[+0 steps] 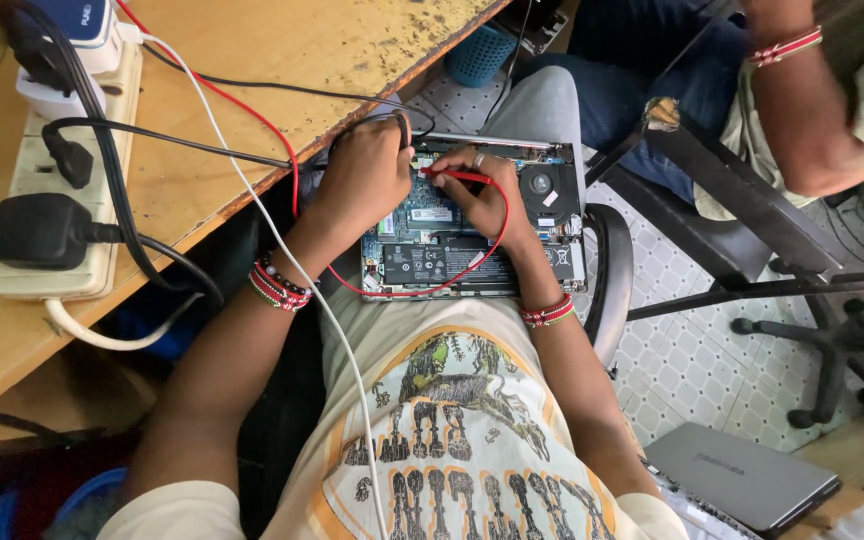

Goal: Using a multimeter to test electrical components on a laptop motherboard for diagnostic purposes.

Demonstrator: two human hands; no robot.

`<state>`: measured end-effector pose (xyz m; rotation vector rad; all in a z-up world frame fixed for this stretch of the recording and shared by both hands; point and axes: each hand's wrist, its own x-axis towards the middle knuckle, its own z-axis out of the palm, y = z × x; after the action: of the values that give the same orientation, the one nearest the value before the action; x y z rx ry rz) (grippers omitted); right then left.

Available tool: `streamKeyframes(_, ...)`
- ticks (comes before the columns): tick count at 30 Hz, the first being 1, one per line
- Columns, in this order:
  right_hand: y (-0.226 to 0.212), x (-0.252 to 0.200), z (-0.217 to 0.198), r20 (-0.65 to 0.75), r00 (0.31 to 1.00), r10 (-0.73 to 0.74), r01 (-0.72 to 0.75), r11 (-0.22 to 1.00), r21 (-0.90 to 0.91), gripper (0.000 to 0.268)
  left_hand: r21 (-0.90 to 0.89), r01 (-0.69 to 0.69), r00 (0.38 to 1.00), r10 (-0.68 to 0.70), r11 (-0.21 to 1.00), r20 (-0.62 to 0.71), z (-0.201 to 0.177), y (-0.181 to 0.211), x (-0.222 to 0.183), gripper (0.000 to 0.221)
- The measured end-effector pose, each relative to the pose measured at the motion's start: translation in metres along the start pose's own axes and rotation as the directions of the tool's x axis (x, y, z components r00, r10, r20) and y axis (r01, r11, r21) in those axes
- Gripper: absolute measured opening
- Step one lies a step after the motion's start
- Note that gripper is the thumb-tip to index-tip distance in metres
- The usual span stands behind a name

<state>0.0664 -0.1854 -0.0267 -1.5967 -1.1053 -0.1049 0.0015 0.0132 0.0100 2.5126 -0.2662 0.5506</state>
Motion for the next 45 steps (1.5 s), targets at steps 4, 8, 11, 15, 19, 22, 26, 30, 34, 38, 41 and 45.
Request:
streamKeyframes(4, 0.002, 0.000, 0.001, -0.020, 1.000, 0.014, -0.013, 1.000, 0.004, 0.012, -0.007, -0.005, 1.000, 0.005, 1.000, 0.003, -0.005, 0.006, 0.000, 0.020)
streamKeyframes(8, 0.004, -0.001, -0.002, -0.054, 0.998, 0.017, -0.019, 0.999, -0.029, 0.012, 0.011, -0.001, 1.000, 0.001, 1.000, 0.001, -0.004, 0.008, -0.002, 0.021)
streamKeyframes(11, 0.002, 0.000, -0.002, -0.062, 0.998, 0.006, -0.010, 0.998, -0.068, 0.011, 0.008, -0.004, 1.000, 0.004, 1.000, 0.013, -0.002, 0.006, 0.000, 0.020)
streamKeyframes(15, 0.001, 0.000, 0.000, -0.055, 0.998, 0.013, -0.018, 0.995, -0.094, 0.011, 0.078, 0.010, 1.000, -0.009, 0.997, -0.020, 0.007, 0.003, -0.005, 0.014)
streamKeyframes(19, 0.002, 0.001, 0.001, -0.056, 0.998, 0.021, -0.026, 0.996, -0.080, 0.011, 0.176, 0.040, 0.998, -0.029, 0.984, -0.064, 0.007, 0.008, -0.010, 0.016)
streamKeyframes(22, 0.003, 0.001, 0.003, -0.065, 0.997, 0.044, -0.050, 0.994, -0.099, 0.011, 0.047, -0.001, 1.000, 0.002, 0.999, -0.014, 0.001, 0.013, -0.010, 0.023)
streamKeyframes(26, 0.005, 0.000, 0.002, -0.061, 0.997, 0.045, -0.051, 0.993, -0.104, 0.011, 0.013, -0.077, 0.996, 0.076, 0.997, 0.037, 0.016, 0.004, -0.009, 0.034)
streamKeyframes(30, 0.001, 0.000, 0.003, -0.059, 0.997, 0.046, -0.052, 0.994, -0.101, 0.010, 0.080, -0.142, 0.989, 0.138, 0.987, 0.060, 0.016, 0.003, -0.010, 0.029)
streamKeyframes(34, 0.002, -0.001, 0.002, -0.058, 0.997, 0.044, -0.049, 0.994, -0.097, 0.010, 0.086, -0.142, 0.989, 0.136, 0.986, 0.065, 0.020, 0.001, -0.010, 0.029)
streamKeyframes(38, 0.003, -0.001, 0.002, -0.055, 0.997, 0.052, -0.056, 0.995, -0.086, 0.010, 0.032, -0.107, 0.992, 0.104, 0.994, 0.077, 0.010, 0.005, -0.011, 0.028)
streamKeyframes(41, 0.002, -0.001, 0.002, -0.046, 0.998, 0.042, -0.046, 0.996, -0.070, 0.011, 0.008, -0.099, 0.991, 0.098, 0.995, 0.091, 0.009, 0.005, -0.011, 0.029)
streamKeyframes(45, 0.003, -0.002, 0.002, -0.049, 0.998, 0.035, -0.037, 0.998, -0.048, 0.010, 0.022, -0.104, 0.990, 0.102, 0.994, 0.098, 0.006, 0.007, -0.010, 0.027)
